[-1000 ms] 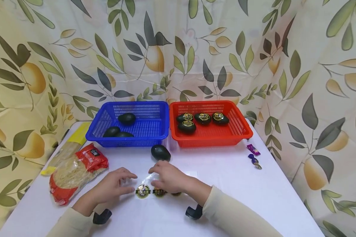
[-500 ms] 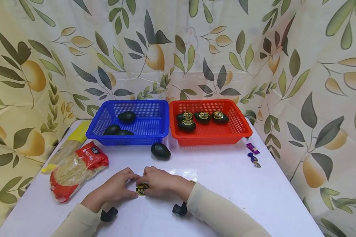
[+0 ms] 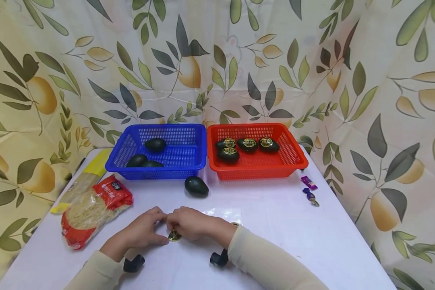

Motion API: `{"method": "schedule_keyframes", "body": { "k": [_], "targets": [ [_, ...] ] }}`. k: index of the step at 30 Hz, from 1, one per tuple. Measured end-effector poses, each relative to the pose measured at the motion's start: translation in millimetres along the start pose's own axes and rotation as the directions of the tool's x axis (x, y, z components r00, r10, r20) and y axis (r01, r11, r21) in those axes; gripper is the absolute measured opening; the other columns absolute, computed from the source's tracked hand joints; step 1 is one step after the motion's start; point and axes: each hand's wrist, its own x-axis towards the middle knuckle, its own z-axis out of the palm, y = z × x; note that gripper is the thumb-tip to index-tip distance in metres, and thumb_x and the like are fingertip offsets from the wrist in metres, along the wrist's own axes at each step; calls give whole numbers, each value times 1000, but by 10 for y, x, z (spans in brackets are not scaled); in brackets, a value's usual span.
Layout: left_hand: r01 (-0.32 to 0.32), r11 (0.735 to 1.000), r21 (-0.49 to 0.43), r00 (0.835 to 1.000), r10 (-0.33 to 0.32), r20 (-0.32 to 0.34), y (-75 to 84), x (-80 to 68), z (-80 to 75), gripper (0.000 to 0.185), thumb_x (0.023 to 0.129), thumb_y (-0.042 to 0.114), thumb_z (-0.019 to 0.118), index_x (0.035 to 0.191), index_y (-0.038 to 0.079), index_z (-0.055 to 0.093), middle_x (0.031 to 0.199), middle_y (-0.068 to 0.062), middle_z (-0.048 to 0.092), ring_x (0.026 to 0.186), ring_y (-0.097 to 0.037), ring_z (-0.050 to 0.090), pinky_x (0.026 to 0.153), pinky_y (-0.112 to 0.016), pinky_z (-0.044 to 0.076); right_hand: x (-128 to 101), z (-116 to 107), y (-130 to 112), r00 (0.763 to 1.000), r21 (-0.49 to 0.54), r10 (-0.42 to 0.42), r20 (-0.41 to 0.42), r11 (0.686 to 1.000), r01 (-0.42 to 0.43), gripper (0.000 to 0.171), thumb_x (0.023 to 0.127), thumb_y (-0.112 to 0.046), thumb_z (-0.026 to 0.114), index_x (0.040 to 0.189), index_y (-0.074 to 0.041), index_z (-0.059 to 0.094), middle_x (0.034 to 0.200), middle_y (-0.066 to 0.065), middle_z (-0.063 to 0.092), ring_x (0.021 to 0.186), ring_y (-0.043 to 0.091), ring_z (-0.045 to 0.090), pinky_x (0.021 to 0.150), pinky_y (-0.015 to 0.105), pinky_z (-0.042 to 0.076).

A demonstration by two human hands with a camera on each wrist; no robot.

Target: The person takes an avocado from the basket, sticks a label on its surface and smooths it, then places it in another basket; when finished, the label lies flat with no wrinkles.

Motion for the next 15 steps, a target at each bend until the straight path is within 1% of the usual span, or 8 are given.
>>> {"method": "schedule_keyframes", "body": {
  "k": [4,7,10,12,15],
  "targets": [
    [3,1000,5,1000,-3,-5,15,-15,7,62,75,32,94,128,10,71,111,4,56,111,-19,55,104,-50,49,-60,-78,5,1000,116,6,-17,993,-4,14,101,-6,64,106,-18,66,100,-9,62,94,3,55,89,18,50],
    [14,1000,8,1000,-14,3,32,-19,-1,60,77,32,93,128,12,71,111,3,55,111,-19,54,103,-49,49,-105,-151,24,998,183,42,-35,982,-35,18,100,-5,64,113,-16,63,98,-8,61,90,5,54,85,19,50],
    [27,1000,0,1000,-27,5,55,-33,-15,58,79,33,91,129,14,71,111,1,57,109,-19,55,100,-48,50,-155,-213,42,993,247,98,-58,966,-81,25,98,-3,63,120,-14,60,97,-8,60,90,6,55,85,21,52],
    [30,999,-29,999,-31,-25,85,-43,1,52,83,37,88,127,16,71,110,1,60,106,-18,56,95,-45,52,-189,-250,49,989,275,127,-74,956,-102,27,97,-3,62,122,-13,59,97,-8,60,90,7,56,86,21,53],
    [26,987,-158,994,-42,-101,174,-16,46,39,91,43,80,118,16,75,104,3,69,98,-15,61,85,-38,55,-234,-309,66,982,316,157,-106,942,-117,26,98,-4,62,123,-10,58,100,-5,63,92,8,59,87,22,54]
  ]
}}
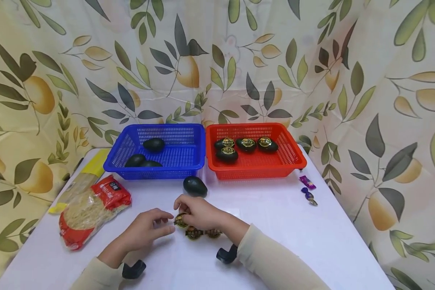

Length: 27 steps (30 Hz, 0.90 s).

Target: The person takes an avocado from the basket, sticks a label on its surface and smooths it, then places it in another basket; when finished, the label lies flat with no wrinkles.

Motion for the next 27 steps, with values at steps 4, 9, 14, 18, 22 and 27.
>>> {"method": "schedule_keyframes", "body": {
  "k": [4,9,14,18,22,27],
  "targets": [
    [34,977,-208,992,-58,-111,151,72,97,22,96,39,74,100,17,78,90,5,73,82,-13,62,67,-28,53,-49,-67,8,997,74,36,-70,997,-31,24,100,-7,64,123,-8,59,104,-2,66,94,11,62,86,24,56],
    [60,958,-279,971,-121,-207,262,185,132,13,96,26,75,92,15,78,87,4,73,79,-13,59,66,-27,49,-106,-109,48,977,231,114,-179,970,-71,26,99,-7,67,123,-5,60,104,5,66,93,16,61,79,23,55],
    [58,953,-298,965,-130,-228,349,305,111,14,98,24,73,92,12,76,85,2,71,80,-14,57,67,-28,48,-144,-169,107,948,323,185,-260,942,-95,33,98,-8,68,129,-1,58,112,11,65,94,19,64,79,23,58],
    [75,935,-345,960,-162,-228,412,442,59,18,98,26,72,94,9,76,84,0,68,80,-15,58,66,-29,48,-149,-231,172,902,337,271,-337,929,-153,28,99,-19,70,121,-2,64,106,13,69,88,17,66,74,27,60],
    [126,909,-397,956,-218,-196,444,620,9,25,99,29,70,99,4,75,88,-5,68,82,-17,58,69,-29,48,-117,-284,248,861,321,329,-388,924,-208,20,100,-27,70,100,-7,71,85,14,70,74,16,63,65,28,57],
    [140,898,-417,942,-250,-222,471,857,-13,29,100,30,68,101,2,75,94,-15,70,79,-16,58,66,-26,48,25,-330,321,806,254,359,-470,930,-266,23,100,-29,68,91,-8,73,73,8,68,65,15,58,59,28,49]
  ]
}}
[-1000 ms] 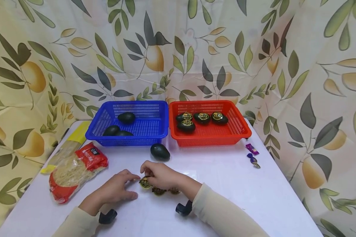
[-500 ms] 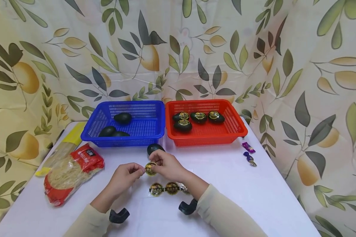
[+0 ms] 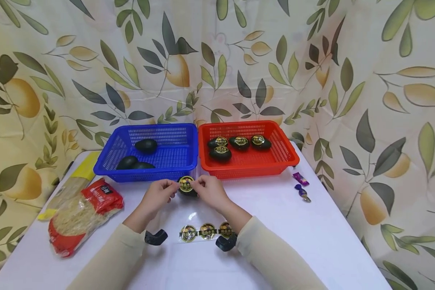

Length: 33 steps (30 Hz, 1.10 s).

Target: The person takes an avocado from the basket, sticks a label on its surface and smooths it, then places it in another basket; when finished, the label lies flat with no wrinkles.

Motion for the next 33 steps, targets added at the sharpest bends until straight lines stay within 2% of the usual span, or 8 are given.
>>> {"method": "schedule_keyframes", "body": {
  "k": [6,10,15,18,23,25,28,33],
  "targets": [
    [14,998,61,996,-9,-94,11,140,47,33,100,31,69,98,-1,76,87,-9,69,78,-17,58,63,-26,47,176,117,-9,997,-105,55,-63,993,-61,26,98,-32,69,88,-9,75,74,2,68,68,13,60,62,27,49],
    [15,993,114,991,0,-136,-34,189,75,31,98,29,70,95,-1,77,89,-7,70,85,-20,59,69,-28,46,220,172,2,995,-183,34,-90,982,-50,25,97,-31,69,83,-12,75,75,-2,68,73,15,58,66,29,47],
    [43,990,136,986,-21,-164,-89,237,104,27,96,30,73,93,4,77,96,-8,74,93,-24,62,79,-32,48,222,202,17,994,-235,8,-106,971,-33,22,93,-28,69,78,-13,72,72,-2,67,71,17,59,64,30,47],
    [60,992,115,987,-42,-153,-106,254,111,26,95,32,75,93,7,76,97,-8,72,93,-23,61,78,-31,47,212,212,42,992,-224,28,-119,973,-54,22,93,-29,70,77,-14,70,72,-1,66,71,17,58,64,30,46],
    [95,995,5,992,-94,-82,-157,282,92,27,98,32,72,98,4,72,98,-9,69,81,-21,65,66,-26,50,179,238,112,987,-113,60,-148,991,-77,25,93,-32,75,85,-11,65,75,2,64,70,16,57,63,29,45],
    [110,994,-24,992,-112,-65,-200,290,78,27,98,31,72,99,4,72,101,-8,69,78,-20,67,66,-24,50,165,255,147,988,-93,29,-153,995,-43,25,93,-31,77,88,-11,63,78,3,63,72,16,58,65,29,47],
    [109,993,-41,993,-111,-50,-274,286,67,26,99,31,71,98,5,72,107,-9,70,77,-19,68,67,-24,51,140,282,186,986,-100,-62,-154,994,46,20,92,-25,79,91,-12,64,87,3,67,82,17,63,75,31,54],
    [95,994,-45,994,-97,-55,-321,239,82,26,99,30,70,97,5,73,103,-9,69,76,-17,65,66,-24,50,117,299,193,966,-198,-217,-137,962,188,9,93,-18,79,98,-13,74,102,5,74,99,23,70,89,42,59]
  ]
}}
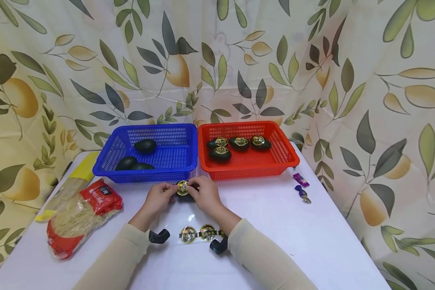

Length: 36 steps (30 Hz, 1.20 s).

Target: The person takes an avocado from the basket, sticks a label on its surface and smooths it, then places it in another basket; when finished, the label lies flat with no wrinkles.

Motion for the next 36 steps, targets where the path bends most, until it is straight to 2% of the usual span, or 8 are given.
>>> {"method": "schedule_keyframes", "body": {
  "k": [4,8,14,18,22,27,32,36],
  "targets": [
    [-24,999,30,999,25,-48,-22,-7,1,28,96,32,75,99,4,73,98,-9,71,76,-18,65,65,-26,51,3,-12,-2,995,-103,-101,-6,990,100,13,94,-17,78,106,-13,79,108,6,77,104,23,71,92,44,58],
    [-178,980,93,976,188,-106,-56,15,-13,22,92,24,81,102,6,74,102,-10,74,92,-23,72,78,-32,59,22,-25,9,991,-154,-132,31,979,135,18,92,-24,80,108,-16,81,109,3,78,106,21,73,94,42,58],
    [-465,842,273,881,472,47,-76,33,-21,23,96,17,76,117,10,79,125,-9,72,115,-28,69,93,-40,61,64,-68,26,990,-171,-80,114,980,99,27,89,-28,83,113,-16,80,113,0,78,108,21,73,96,43,58],
    [-496,789,362,864,491,112,-79,42,-16,33,98,24,75,129,15,74,129,-8,67,104,-23,67,85,-35,59,81,-113,31,986,-167,-80,148,980,105,32,91,-26,81,121,-14,77,120,4,77,114,25,72,100,45,57],
    [-481,803,351,875,467,129,-102,65,8,40,98,26,74,136,14,69,134,-10,63,101,-23,65,84,-37,58,81,-153,57,973,-165,-132,192,972,165,40,95,-24,77,132,-11,72,130,9,73,123,28,68,107,47,53],
    [-456,857,240,889,450,83,-127,99,43,32,101,18,68,132,10,71,137,-16,63,126,-35,60,107,-53,50,73,-182,77,946,-184,-211,246,948,259,41,98,-18,73,138,-9,67,134,15,69,122,34,68,104,50,55],
    [-249,968,24,966,247,72,-90,104,36,29,101,18,68,128,12,74,134,-12,64,117,-29,64,100,-47,56,91,-151,56,939,-188,-223,260,942,276,39,98,-22,73,134,-10,70,132,15,70,121,33,68,103,50,55],
    [-85,991,-105,992,94,87,-43,114,24,27,100,17,70,125,10,75,127,-11,70,99,-21,68,82,-34,61,116,-114,29,948,-158,-177,264,962,223,34,96,-29,76,126,-14,75,123,7,76,115,27,70,100,47,56]
  ]
}}
